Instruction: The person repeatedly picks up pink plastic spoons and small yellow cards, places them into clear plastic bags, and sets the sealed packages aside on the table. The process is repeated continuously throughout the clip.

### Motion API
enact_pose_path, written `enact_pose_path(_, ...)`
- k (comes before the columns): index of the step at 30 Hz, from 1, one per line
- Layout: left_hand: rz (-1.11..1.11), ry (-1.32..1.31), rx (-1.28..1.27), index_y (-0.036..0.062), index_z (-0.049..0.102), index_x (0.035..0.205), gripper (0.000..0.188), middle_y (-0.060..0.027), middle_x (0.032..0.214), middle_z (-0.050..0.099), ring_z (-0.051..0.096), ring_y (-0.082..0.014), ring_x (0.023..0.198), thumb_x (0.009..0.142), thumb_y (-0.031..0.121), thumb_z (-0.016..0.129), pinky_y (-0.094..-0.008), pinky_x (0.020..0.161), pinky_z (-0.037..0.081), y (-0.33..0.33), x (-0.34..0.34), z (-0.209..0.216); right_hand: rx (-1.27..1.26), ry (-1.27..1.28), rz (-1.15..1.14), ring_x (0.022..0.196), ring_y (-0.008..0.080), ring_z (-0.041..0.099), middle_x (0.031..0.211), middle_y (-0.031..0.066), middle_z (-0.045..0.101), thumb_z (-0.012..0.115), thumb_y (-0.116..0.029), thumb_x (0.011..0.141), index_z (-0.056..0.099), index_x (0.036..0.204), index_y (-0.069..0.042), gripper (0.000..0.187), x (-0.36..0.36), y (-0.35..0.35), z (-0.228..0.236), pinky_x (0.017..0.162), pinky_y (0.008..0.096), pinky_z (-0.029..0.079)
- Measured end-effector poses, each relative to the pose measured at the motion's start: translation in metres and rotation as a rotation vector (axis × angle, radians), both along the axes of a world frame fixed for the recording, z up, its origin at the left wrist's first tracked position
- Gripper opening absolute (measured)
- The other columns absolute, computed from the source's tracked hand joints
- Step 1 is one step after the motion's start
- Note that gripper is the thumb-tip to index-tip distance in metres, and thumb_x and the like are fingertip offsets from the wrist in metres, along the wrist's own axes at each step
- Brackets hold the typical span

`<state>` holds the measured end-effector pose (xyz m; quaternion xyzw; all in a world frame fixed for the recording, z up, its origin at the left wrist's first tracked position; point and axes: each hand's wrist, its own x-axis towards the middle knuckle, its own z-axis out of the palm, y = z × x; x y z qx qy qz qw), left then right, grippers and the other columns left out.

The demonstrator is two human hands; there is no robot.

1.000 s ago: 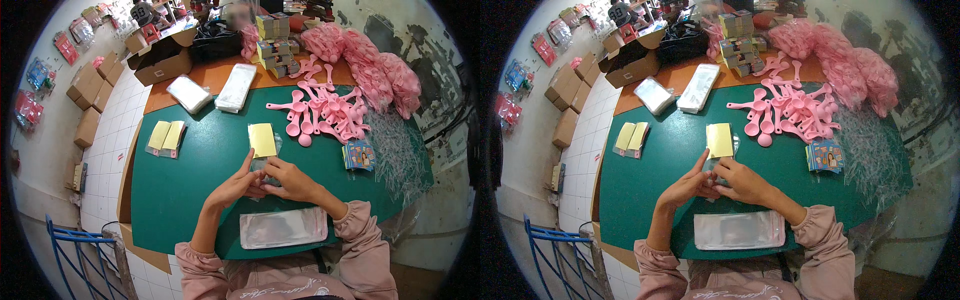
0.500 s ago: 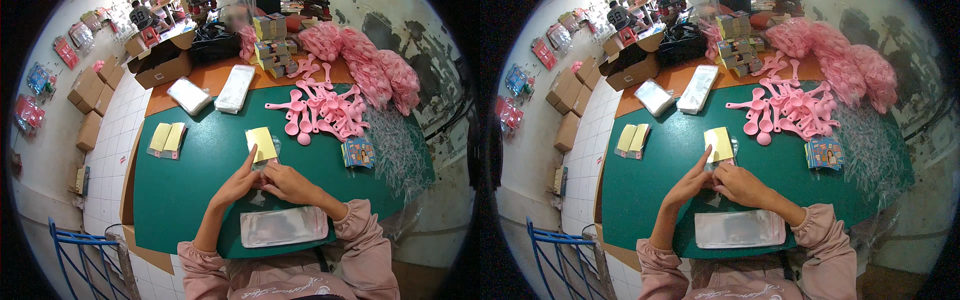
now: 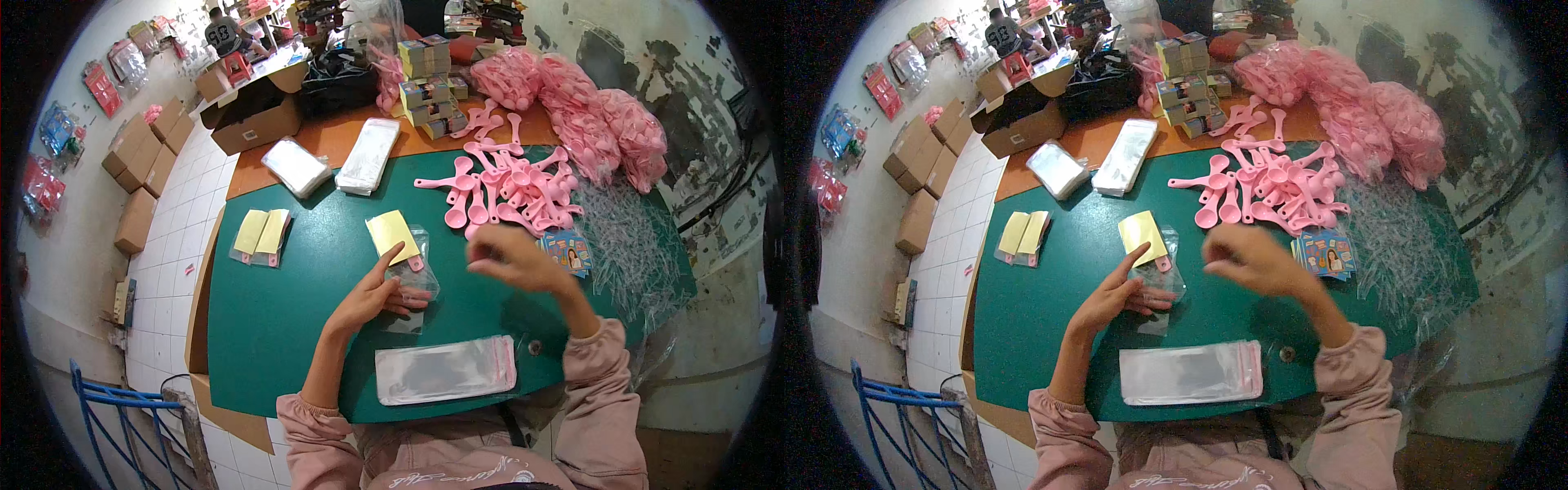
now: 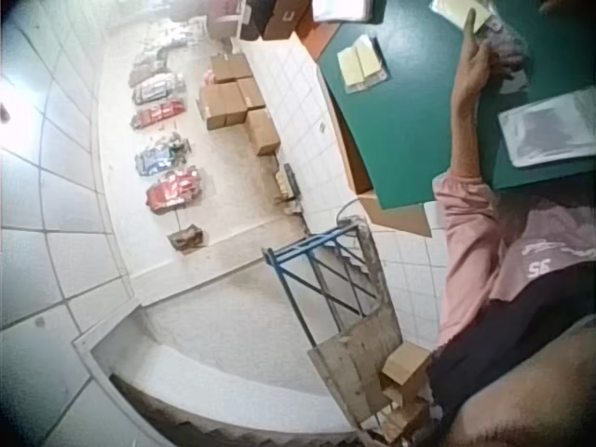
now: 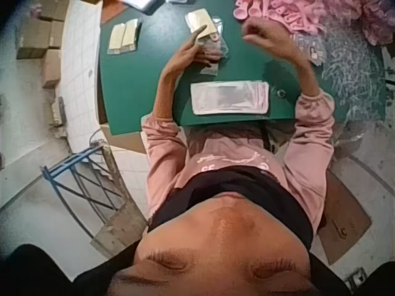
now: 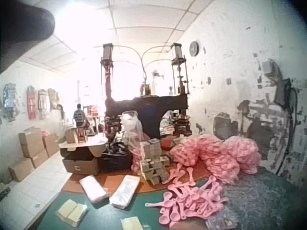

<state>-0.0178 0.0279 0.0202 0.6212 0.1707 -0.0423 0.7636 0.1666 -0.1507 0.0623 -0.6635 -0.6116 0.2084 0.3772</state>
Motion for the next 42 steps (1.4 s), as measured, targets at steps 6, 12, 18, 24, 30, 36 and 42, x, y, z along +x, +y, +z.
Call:
enact_pose_path(6,-0.069,0.026,-0.039,0.0193,0.016,0.139,0.048,-0.0192,0.1,0.059,0.061,-0.029,0.089,0.093,0.013,0.028,-0.0376,0.076,0.052,-0.002,-0.002,0.001,0.014,-0.053,0.108,0.081,0.0328,0.054,0.091,0.0155,0.05,0.061,-0.011,0.074,0.049,0.088,-0.001,0.021,-0.057,0.039,-0.03,0.066,0.0388,0.045)
enact_pose_path(12,0.017,0.082,-0.303,0.0176,0.01,0.14,0.057,-0.0191,0.095,0.058,0.06,-0.0303,0.09,0.087,0.005,0.026,-0.0436,0.08,0.05,0.003,-0.001,-0.006,-0.061,-0.342,0.041,0.071,0.0332,0.057,0.09,0.0163,0.048,0.059,-0.011,0.074,0.046,0.087,0.003,0.023,-0.073,0.042,-0.031,0.06,0.0401,0.049)
enact_pose_path(18,0.003,0.048,-0.314,0.0156,0.002,0.14,0.059,-0.016,0.092,0.058,0.061,-0.0248,0.085,0.088,0.005,0.028,-0.0368,0.08,0.05,0.007,-0.002,-0.013,-0.003,-0.573,0.007,0.067,0.028,0.059,0.083,0.0147,0.049,0.052,-0.011,0.076,0.047,0.084,0.003,0.016,-0.08,0.043,-0.038,0.054,0.0361,0.049)
enact_pose_path(24,0.023,-0.015,-0.042,0.0143,0.005,0.14,0.063,-0.0132,0.094,0.058,0.06,-0.0204,0.089,0.088,0.0,0.037,-0.028,0.074,0.052,0.002,0.004,-0.012,0.127,-0.331,0.123,0.064,0.0247,0.054,0.08,0.0109,0.047,0.059,-0.01,0.073,0.047,0.08,-0.004,0.015,-0.065,0.037,-0.039,0.053,0.0341,0.044)
enact_pose_path(30,0.005,0.054,-0.032,0.011,0.026,0.135,0.048,-0.0139,0.107,0.056,0.058,-0.0191,0.098,0.088,0.003,0.033,-0.0268,0.079,0.049,0.008,-0.002,0.001,0.051,0.111,0.141,0.066,0.0073,0.041,0.075,-0.0016,0.041,0.056,-0.008,0.076,0.051,0.089,-0.004,0.014,0.035,-0.02,0.008,0.057,0.022,0.036)
enact_pose_path(36,-0.089,0.049,-0.054,0.0053,0.041,0.124,0.04,-0.0121,0.106,0.058,0.057,-0.0183,0.101,0.085,0.003,0.03,-0.0269,0.082,0.047,0.01,0.006,-0.003,0.093,0.379,-0.536,0.068,0.0186,0.048,0.082,0.0061,0.051,0.052,-0.008,0.077,0.055,0.093,-0.001,0.018,0.222,-0.16,0.018,0.062,0.0275,0.04)
enact_pose_path(42,-0.065,0.104,-0.077,0.0034,0.045,0.112,0.027,-0.0152,0.098,0.062,0.063,-0.0189,0.085,0.091,0.011,0.03,-0.0208,0.06,0.05,0.013,0.002,-0.006,0.254,-0.732,-0.615,0.098,0.0298,0.048,0.101,0.0172,0.051,0.052,-0.002,0.07,0.051,0.103,-0.001,0.033,0.152,-0.079,0.0,0.087,0.037,0.038)
